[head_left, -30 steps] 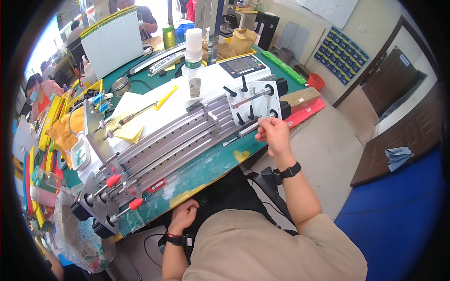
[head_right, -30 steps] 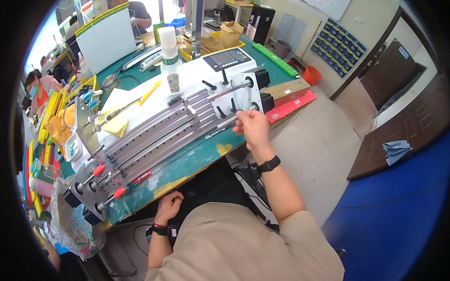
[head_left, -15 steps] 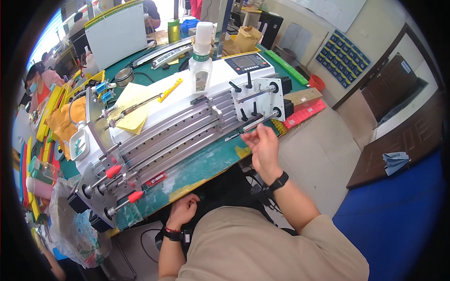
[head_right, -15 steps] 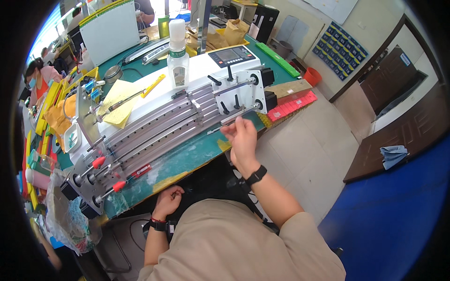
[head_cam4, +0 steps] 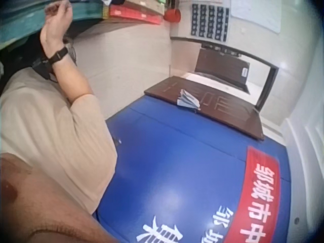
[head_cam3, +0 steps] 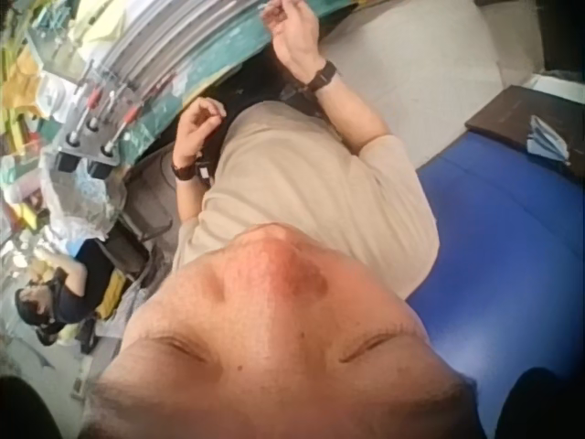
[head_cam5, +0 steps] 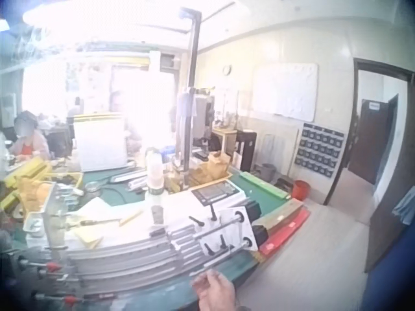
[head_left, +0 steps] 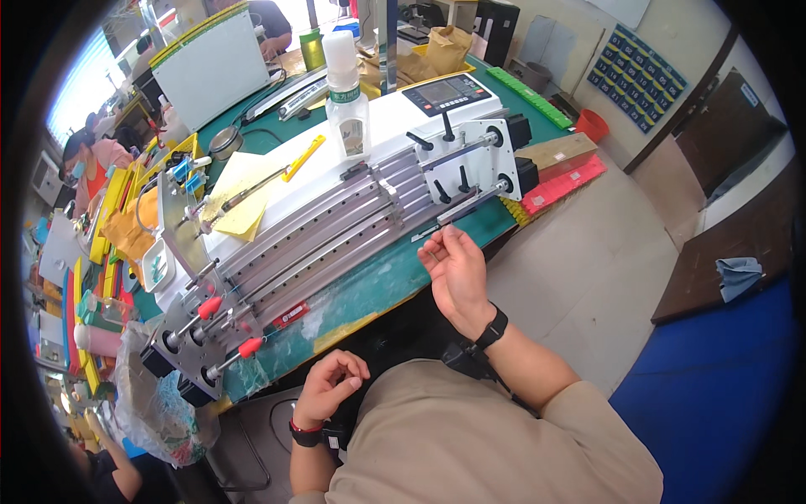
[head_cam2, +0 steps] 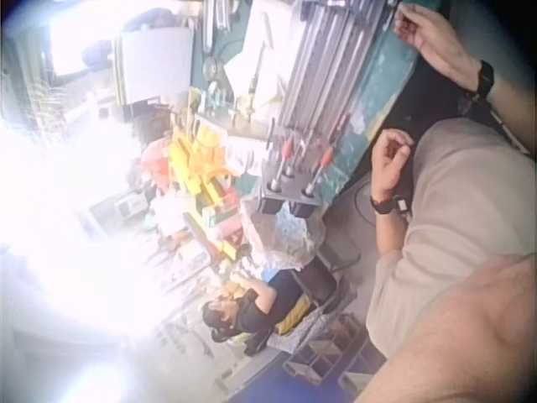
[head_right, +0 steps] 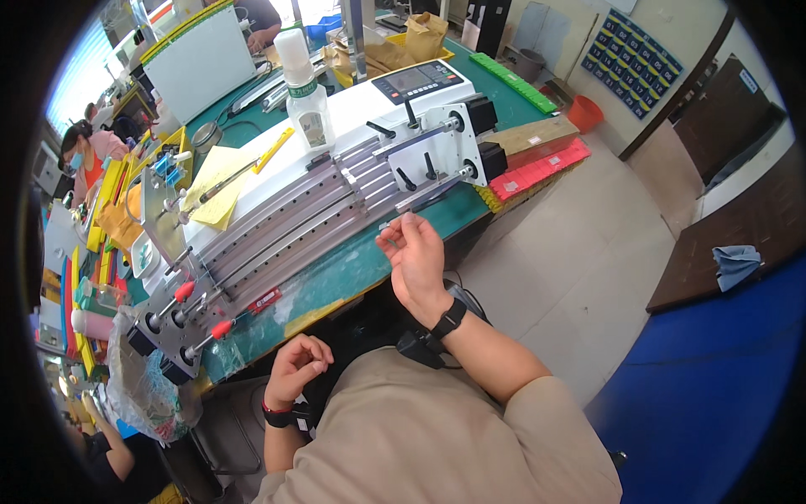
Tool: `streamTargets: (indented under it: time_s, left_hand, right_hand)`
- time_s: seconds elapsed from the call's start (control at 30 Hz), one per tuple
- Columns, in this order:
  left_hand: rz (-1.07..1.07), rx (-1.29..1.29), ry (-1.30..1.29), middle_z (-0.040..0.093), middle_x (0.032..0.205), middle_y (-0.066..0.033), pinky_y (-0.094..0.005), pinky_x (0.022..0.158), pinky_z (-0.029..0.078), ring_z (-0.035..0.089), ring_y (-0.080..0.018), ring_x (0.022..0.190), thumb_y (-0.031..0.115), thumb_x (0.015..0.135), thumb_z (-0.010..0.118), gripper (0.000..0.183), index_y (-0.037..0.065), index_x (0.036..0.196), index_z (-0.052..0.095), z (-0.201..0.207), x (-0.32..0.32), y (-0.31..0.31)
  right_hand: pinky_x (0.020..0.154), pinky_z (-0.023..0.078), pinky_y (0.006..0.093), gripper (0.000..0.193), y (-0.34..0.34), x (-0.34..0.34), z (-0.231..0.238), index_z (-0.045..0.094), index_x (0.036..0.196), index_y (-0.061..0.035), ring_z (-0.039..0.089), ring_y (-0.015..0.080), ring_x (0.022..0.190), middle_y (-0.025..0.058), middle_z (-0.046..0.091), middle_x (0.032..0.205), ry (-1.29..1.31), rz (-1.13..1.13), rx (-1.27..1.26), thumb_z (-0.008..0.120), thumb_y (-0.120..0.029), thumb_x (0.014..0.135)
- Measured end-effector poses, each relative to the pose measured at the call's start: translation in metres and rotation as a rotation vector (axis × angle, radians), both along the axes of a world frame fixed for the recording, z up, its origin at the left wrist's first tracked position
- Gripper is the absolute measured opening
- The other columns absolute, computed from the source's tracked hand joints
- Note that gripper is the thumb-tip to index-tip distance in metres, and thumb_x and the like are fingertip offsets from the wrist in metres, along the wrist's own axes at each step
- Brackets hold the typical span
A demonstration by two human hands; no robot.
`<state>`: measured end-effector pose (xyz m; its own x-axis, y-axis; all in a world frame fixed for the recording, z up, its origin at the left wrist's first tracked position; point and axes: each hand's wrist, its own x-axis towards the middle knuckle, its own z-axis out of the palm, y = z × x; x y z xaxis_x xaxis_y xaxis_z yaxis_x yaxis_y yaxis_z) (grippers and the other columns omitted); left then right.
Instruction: The user is seen assembling small mechanical components using glue and specialized jig equipment on a workbench.
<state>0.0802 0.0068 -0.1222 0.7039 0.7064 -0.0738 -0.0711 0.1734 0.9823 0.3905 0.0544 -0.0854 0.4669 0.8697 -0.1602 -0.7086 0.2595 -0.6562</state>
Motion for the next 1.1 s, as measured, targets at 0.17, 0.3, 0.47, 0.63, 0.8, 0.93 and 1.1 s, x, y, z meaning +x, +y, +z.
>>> streamTargets:
  time_s: [0.17,0.3,0.47,0.63,0.8,0.93,1.1]
  left_hand:
    - [0.461,-0.1,-0.355,0.058,0.16,-0.0217,-0.0424,0.122,0.043,0.054,-0.0319,0.15,0.015,0.1,0.068,0.06,-0.002,0.156,0.053,0.014,0.025,0.006]
    - [0.261,-0.492,-0.998,0.066,0.136,-0.015,-0.0429,0.118,0.041,0.056,-0.0289,0.133,0.022,0.102,0.06,0.062,-0.003,0.159,0.05,0.034,0.026,0.018]
    - [0.14,-0.347,-0.818,0.07,0.098,-0.0091,-0.0367,0.087,0.054,0.063,-0.0241,0.081,0.026,0.108,0.056,0.05,0.0,0.15,0.06,0.015,-0.055,-0.019]
    - [0.55,0.738,0.649,0.078,0.122,-0.0165,-0.0382,0.092,0.059,0.076,-0.0283,0.107,0.006,0.097,0.079,0.048,-0.001,0.143,0.067,0.114,-0.007,-0.036]
    - [0.358,0.981,0.493,0.076,0.097,-0.0134,-0.0386,0.076,0.059,0.075,-0.0319,0.087,0.001,0.094,0.081,0.011,0.001,0.104,0.078,0.152,0.052,-0.004]
    - [0.138,0.962,0.426,0.075,0.093,-0.0129,-0.0393,0.069,0.056,0.072,-0.0308,0.077,-0.001,0.094,0.079,0.007,0.002,0.099,0.077,0.156,0.114,0.019]
    - [-0.042,0.891,0.268,0.075,0.091,-0.0131,-0.0385,0.07,0.055,0.072,-0.032,0.079,0.0,0.096,0.077,0.006,0.001,0.101,0.075,0.129,0.217,0.042]
  right_hand:
    - [0.076,0.054,0.0292,0.016,0.008,-0.006,-0.009,0.061,0.106,-0.0086,0.059,0.0102,0.079,0.0004,0.06,0.092,0.4,0.278,0.131,0.057,-0.018,0.118]
    - [0.056,0.037,0.026,0.017,-0.014,-0.01,-0.016,0.061,0.105,-0.009,0.044,0.0067,0.064,-0.0017,0.054,0.084,0.3,0.617,0.074,0.058,-0.019,0.118]
    - [0.056,0.039,0.0238,0.016,-0.035,-0.055,-0.005,0.062,0.106,-0.0082,0.051,0.0052,0.066,-0.0021,0.06,0.086,-0.219,1.073,-0.078,0.064,-0.02,0.116]
    - [0.063,0.054,0.0421,0.015,-0.034,-0.062,0.026,0.064,0.105,-0.0021,0.07,0.0288,0.073,0.0114,0.07,0.089,-1.24,0.707,0.506,0.07,-0.015,0.108]
    - [0.068,0.059,0.0438,0.017,-0.05,-0.022,0.058,0.065,0.103,-0.0033,0.072,0.0343,0.081,0.0134,0.067,0.091,-1.645,0.4,0.722,0.074,-0.018,0.104]
    - [0.065,0.057,0.0418,0.018,-0.068,0.039,0.064,0.063,0.104,-0.0025,0.072,0.0306,0.079,0.0113,0.065,0.089,-1.665,0.303,0.646,0.074,-0.017,0.103]
    - [0.065,0.057,0.0429,0.014,-0.095,0.131,0.057,0.064,0.105,-0.0011,0.071,0.0325,0.08,0.0114,0.067,0.092,-1.653,0.199,0.415,0.074,-0.01,0.102]
